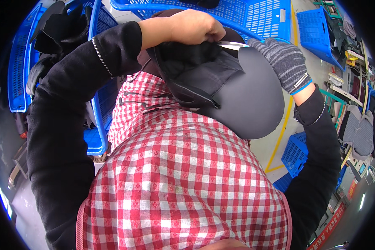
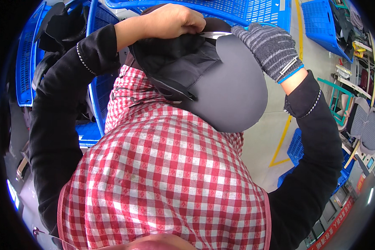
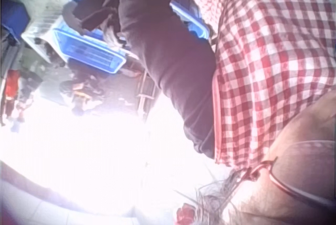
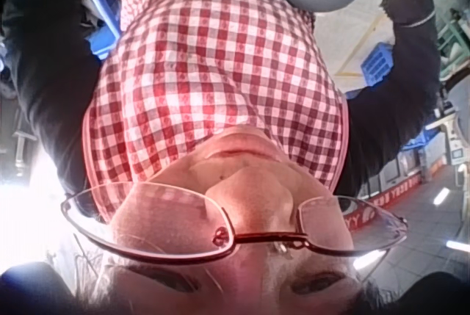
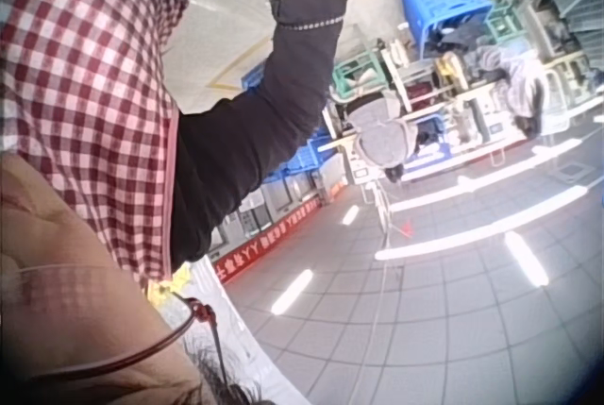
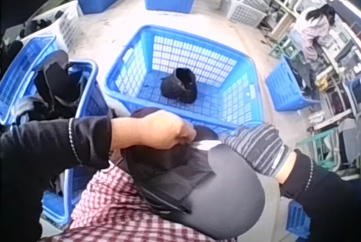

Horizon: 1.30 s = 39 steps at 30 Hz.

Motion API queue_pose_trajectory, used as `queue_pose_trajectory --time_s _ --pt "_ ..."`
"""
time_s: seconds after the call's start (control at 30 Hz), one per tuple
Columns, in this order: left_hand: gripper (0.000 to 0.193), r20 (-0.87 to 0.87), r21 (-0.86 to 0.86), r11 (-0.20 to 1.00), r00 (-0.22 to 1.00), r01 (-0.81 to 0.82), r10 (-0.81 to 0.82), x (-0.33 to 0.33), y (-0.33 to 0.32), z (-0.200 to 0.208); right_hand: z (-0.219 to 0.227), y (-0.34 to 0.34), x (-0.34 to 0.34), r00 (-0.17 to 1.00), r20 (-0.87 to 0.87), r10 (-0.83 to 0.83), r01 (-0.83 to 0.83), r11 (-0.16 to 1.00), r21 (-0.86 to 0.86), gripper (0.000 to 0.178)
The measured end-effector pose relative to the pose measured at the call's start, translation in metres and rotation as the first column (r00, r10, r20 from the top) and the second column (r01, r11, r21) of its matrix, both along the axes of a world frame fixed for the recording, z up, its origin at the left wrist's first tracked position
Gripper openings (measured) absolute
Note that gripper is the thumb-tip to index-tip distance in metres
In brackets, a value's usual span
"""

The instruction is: The person trims excess fabric from black shoe uppers using shears, working one at a time while seated on the floor. After trimming, they place the finished uppers into a blue basket and briefly write on a paper before moving the basket.

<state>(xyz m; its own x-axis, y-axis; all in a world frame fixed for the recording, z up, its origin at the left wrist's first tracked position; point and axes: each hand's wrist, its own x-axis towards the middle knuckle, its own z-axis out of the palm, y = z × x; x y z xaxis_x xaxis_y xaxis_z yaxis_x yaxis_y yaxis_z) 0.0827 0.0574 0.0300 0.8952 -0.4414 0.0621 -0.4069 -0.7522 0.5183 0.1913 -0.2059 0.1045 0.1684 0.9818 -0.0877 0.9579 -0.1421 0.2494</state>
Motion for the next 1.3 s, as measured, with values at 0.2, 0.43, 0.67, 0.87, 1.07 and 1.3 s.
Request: queue_pose_trajectory --time_s 0.2,0.43,0.67,0.87,1.07,1.3 --pt "0.013 -0.068 -0.162 0.986 0.997 -0.044 0.033 0.004 0.0 -0.01 -0.01 -0.001 0.009 0.996 0.055 0.064 -0.06 0.996 -0.062 0.042" --pt "0.015 -0.105 -0.202 0.976 0.992 -0.086 0.066 0.004 0.003 -0.013 -0.005 0.007 0.011 0.995 0.056 0.083 -0.074 0.986 -0.149 0.041" --pt "0.014 -0.198 -0.243 0.966 0.979 -0.09 0.041 0.002 0.007 -0.011 -0.007 0.019 0.007 0.995 0.05 0.08 -0.075 0.992 -0.105 0.033" --pt "0.01 -0.235 -0.351 0.929 0.971 -0.121 0.038 -0.001 0.01 -0.009 -0.016 0.015 0.008 0.999 0.04 0.013 -0.007 0.989 -0.15 0.03" --pt "0.009 -0.25 -0.418 0.898 0.968 -0.14 0.034 -0.004 0.012 -0.008 -0.03 0.013 0.009 1.0 0.015 -0.01 0.01 0.999 -0.052 0.027" --pt "0.019 -0.437 -0.655 0.59 0.874 -0.472 0.214 -0.006 0.032 -0.01 -0.034 0.002 0.01 0.992 -0.113 -0.064 0.062 0.998 -0.026 0.031"
